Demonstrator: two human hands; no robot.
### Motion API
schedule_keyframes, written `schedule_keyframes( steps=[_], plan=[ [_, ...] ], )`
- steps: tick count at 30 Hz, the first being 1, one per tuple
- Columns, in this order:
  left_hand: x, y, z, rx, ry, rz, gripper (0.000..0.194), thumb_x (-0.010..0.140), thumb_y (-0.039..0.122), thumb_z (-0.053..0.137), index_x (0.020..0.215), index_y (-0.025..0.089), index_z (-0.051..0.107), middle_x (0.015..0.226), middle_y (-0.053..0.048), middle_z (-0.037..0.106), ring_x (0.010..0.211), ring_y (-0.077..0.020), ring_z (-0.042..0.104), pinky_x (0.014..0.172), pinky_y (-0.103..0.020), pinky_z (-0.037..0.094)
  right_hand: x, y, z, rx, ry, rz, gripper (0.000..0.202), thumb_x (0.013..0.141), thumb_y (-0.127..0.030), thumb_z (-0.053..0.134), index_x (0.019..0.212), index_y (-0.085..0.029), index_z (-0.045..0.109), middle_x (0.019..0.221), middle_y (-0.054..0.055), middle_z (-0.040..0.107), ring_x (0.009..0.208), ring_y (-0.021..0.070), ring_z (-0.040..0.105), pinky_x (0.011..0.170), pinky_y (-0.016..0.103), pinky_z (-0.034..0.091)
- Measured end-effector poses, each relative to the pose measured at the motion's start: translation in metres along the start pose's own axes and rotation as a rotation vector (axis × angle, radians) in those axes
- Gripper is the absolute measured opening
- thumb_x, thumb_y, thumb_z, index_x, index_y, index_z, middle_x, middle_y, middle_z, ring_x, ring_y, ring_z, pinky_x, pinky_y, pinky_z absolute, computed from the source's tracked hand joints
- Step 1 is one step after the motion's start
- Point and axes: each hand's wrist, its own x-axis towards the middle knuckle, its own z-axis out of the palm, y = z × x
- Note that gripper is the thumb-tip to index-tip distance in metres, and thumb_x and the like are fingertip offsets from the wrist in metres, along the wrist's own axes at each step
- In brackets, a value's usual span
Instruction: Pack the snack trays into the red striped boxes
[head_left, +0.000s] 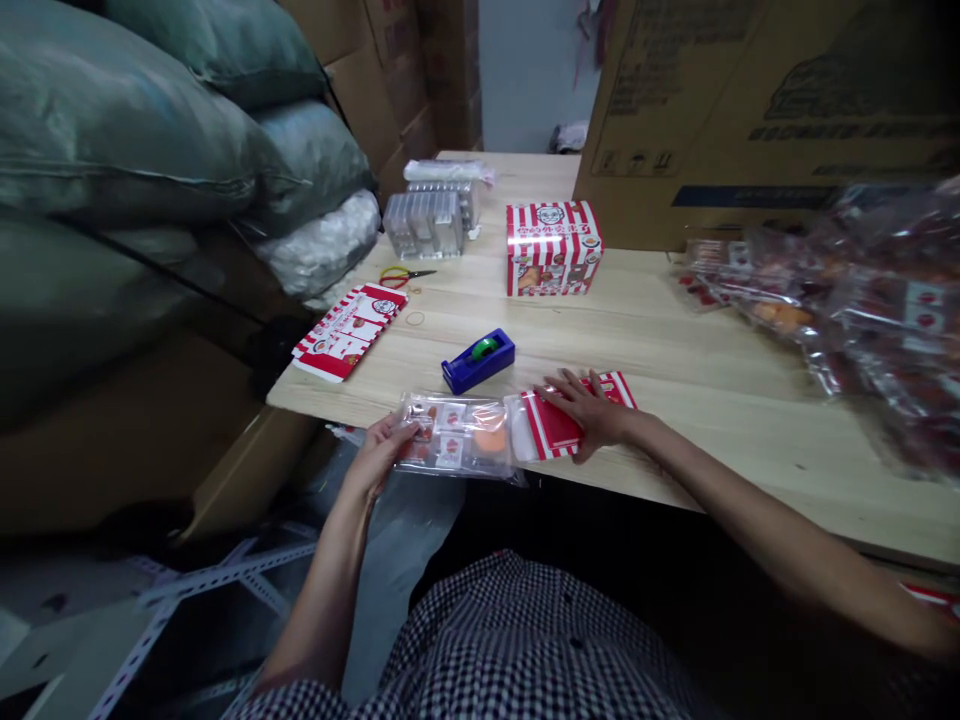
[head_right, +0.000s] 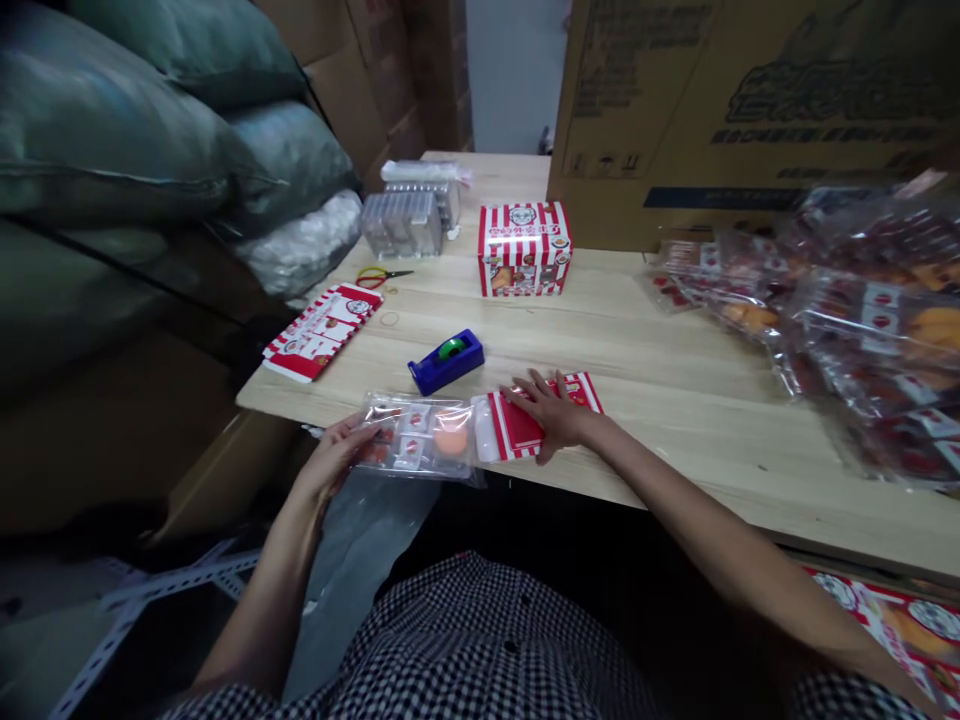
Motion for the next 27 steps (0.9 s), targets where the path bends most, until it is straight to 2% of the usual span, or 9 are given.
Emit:
schedule_keyframes(
  steps=[5,11,15,21,27],
  plan=[
    [0.02,-0.005,0.009,0.013,0.003,-0.006,0.047,0.058,0.032,0.088,0.096,0.009,0.073,0.076,-0.007,0.076,0.056,-0.0148,0.066,0.054,-0.023,0.053,-0.007,-0.006,0.005,0.075,0.007,-0.03,0.135,0.052,-0.037,0.088,0.16,-0.026,0.009,0.162,0.02,0.026,0.15,0.046,0.015,0.115,0.07,-0.005],
    [0.033,-0.017,0.031,0.045,-0.007,0.082,0.042,0.056,0.03,0.087,0.09,0.009,0.074,0.075,-0.007,0.075,0.056,-0.0144,0.064,0.054,-0.023,0.049,-0.032,-0.027,0.023,0.114,0.101,-0.039,0.133,0.053,-0.042,0.087,0.16,-0.025,0.01,0.158,0.021,0.031,0.147,0.0461,0.023,0.117,0.069,0.0],
    [0.038,-0.032,0.045,0.042,0.049,0.134,0.036,0.058,0.029,0.084,0.086,0.01,0.073,0.071,-0.004,0.074,0.055,-0.0128,0.061,0.053,-0.022,0.047,-0.042,-0.04,0.04,0.101,0.189,-0.055,0.131,0.054,-0.041,0.087,0.16,-0.028,0.011,0.155,0.019,0.036,0.146,0.044,0.027,0.118,0.067,0.002],
    [0.038,-0.032,0.044,0.039,0.143,0.183,0.035,0.058,0.028,0.08,0.087,0.011,0.072,0.07,-0.003,0.072,0.055,-0.0133,0.06,0.054,-0.023,0.047,-0.05,-0.044,0.043,0.12,0.188,-0.023,0.127,0.057,-0.047,0.086,0.16,-0.029,0.015,0.157,0.019,0.032,0.145,0.0466,0.026,0.118,0.068,0.005],
    [0.023,-0.031,0.041,0.063,0.221,0.259,0.05,0.064,0.033,0.078,0.108,0.012,0.069,0.083,-0.004,0.074,0.06,-0.0136,0.064,0.057,-0.024,0.051,-0.051,-0.049,0.043,0.098,0.219,0.026,0.118,0.059,-0.048,0.085,0.158,-0.025,0.024,0.154,0.02,0.035,0.144,0.0427,0.029,0.119,0.062,0.011]
  ],
)
